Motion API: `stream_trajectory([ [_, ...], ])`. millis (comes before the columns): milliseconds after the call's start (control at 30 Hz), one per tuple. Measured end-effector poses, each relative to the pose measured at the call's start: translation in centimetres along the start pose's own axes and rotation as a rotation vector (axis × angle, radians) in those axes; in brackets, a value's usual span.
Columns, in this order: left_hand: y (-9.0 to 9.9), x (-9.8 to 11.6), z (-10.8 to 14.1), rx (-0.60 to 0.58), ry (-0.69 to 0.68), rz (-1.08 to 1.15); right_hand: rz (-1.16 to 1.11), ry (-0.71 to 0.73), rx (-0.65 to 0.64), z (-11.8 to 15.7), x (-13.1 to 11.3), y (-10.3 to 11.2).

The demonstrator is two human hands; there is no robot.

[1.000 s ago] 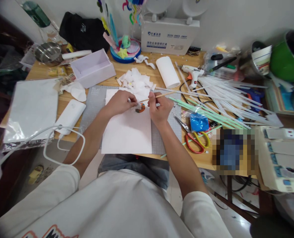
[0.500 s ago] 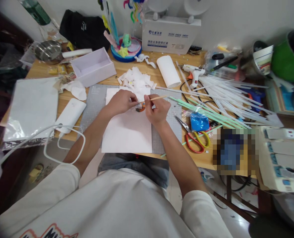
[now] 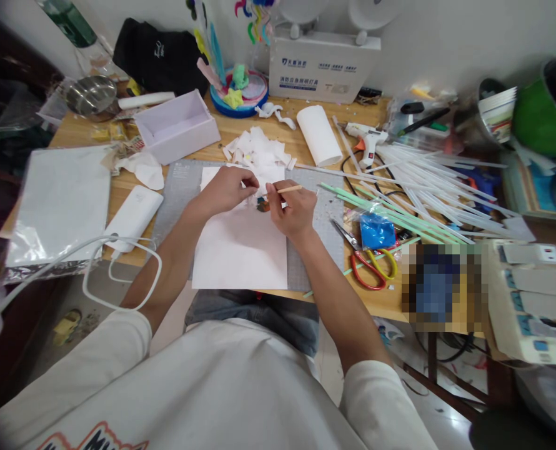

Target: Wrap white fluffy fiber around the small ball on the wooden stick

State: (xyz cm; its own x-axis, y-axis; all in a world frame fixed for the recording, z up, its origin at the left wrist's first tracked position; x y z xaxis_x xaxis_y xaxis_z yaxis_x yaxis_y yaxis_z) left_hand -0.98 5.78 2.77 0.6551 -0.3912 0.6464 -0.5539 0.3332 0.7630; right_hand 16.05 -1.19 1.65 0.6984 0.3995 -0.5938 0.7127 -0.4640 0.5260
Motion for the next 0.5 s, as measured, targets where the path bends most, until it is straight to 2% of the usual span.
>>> stream_trajectory([
  [133,1.9,0.8,0.4,0.017,0.061,0.039,-0.006,0.001,-0.025,-0.2,-0.1,-0.1],
  [200,2.7,1.9,1.4,-0.007,0.084,0.031,-0.006,0.004,-0.039,-0.4,-0.1,-0.1],
  [267,2.4,3.4,3.4,-0.034,0.061,-0.035,-0.011,0.026,-0.053,-0.6,-0.2,-0.2],
  [333,0.8,4.7,6.2,-0.061,0.03,-0.145,-0.011,0.05,-0.079,-0.9,-0.4,-0.4],
  [400,-2.0,5.4,9.3,-0.082,-0.036,-0.273,-0.002,0.055,-0.111,-1.2,-0.6,-0.6],
  [500,-6.0,5.4,13.5,-0.053,-0.083,-0.4,0.024,0.044,-0.137,-1.6,-1.1,-1.3],
])
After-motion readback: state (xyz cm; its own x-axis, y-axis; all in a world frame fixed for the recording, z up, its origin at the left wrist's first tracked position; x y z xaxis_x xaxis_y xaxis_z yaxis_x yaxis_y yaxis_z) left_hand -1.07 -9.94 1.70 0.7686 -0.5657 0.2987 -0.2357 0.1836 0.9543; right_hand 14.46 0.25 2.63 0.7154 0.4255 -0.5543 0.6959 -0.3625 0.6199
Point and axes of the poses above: each hand's wrist, its own z-axis away from the middle knuckle, its own y-axis out of the back of the hand, x = y × z, the point moved 2 cm from there along -z, towards the middle knuckle, and after that the axes turned 2 degrees about x, right-handed, at the moved point
